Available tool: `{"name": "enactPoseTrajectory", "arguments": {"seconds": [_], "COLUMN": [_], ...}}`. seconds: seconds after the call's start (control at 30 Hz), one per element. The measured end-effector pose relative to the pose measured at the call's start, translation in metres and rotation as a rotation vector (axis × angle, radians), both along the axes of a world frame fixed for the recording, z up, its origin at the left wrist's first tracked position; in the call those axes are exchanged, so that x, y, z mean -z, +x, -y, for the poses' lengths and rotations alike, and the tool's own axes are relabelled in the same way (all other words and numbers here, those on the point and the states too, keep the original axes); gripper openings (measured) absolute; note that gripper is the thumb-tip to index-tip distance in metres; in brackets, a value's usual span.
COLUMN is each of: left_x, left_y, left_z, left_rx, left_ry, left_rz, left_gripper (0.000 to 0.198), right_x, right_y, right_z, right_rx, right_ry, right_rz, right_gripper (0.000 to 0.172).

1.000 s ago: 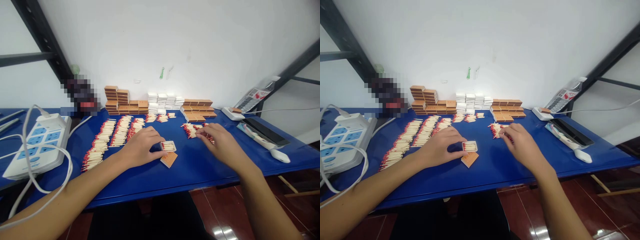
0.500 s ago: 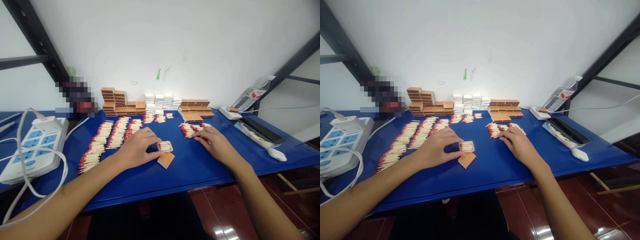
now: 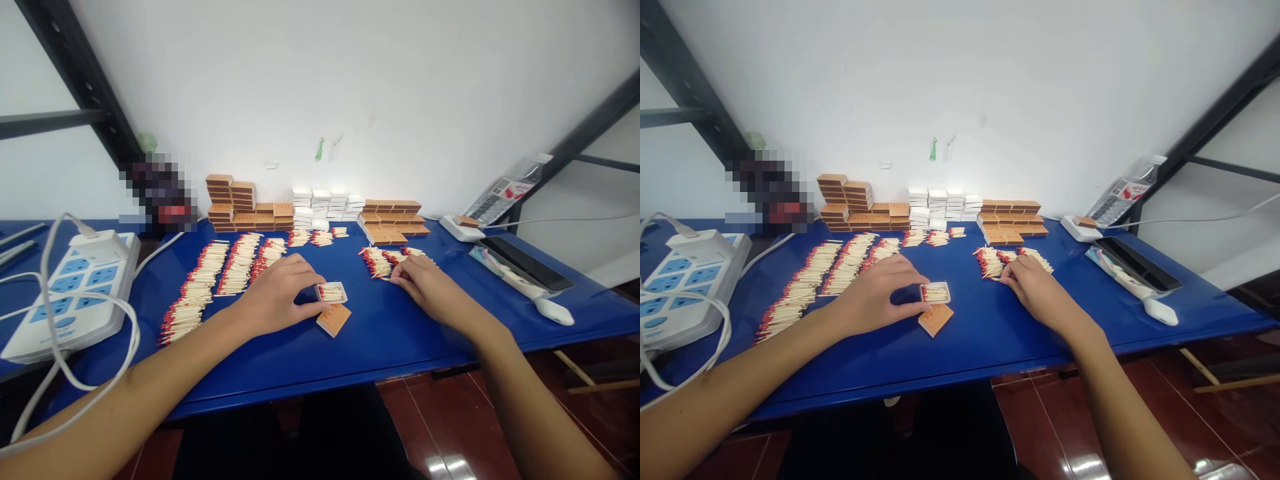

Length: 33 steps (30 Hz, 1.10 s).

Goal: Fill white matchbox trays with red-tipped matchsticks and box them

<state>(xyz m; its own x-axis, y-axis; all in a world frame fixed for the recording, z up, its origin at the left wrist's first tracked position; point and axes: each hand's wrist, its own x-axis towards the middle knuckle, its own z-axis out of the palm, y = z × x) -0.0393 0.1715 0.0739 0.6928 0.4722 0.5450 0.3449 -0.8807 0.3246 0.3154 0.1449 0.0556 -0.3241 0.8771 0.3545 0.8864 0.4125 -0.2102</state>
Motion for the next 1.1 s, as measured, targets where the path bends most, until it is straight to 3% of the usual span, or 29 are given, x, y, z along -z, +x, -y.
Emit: {"name": "enactPoseTrajectory", "arguments": {"seconds": [0.77, 0.9, 1.1], "left_x": [0.0, 0.0, 0.0], "left_y": [0.0, 0.0, 0.001], "left_z": [0.0, 0.0, -0.001], "left_rx": [0.001, 0.003, 0.008], "left_ry": [-0.016, -0.016, 0.002], "left_rz": [-0.008, -0.015, -0.005], "left_gripper": [0.026, 0.025, 0.027], "right_x": [-0.001, -0.012, -0.029], "right_y": [0.002, -0.023, -0.097], "right_z": [0.005, 0.017, 0.036], "right_rx": [-0.021, -0.049, -0.114], "right_ry": [-0.001, 0.039, 0.054], "right_rz": [-0.008, -0.031, -0.023], "right_gripper": [0.022, 0.018, 0.014]}}
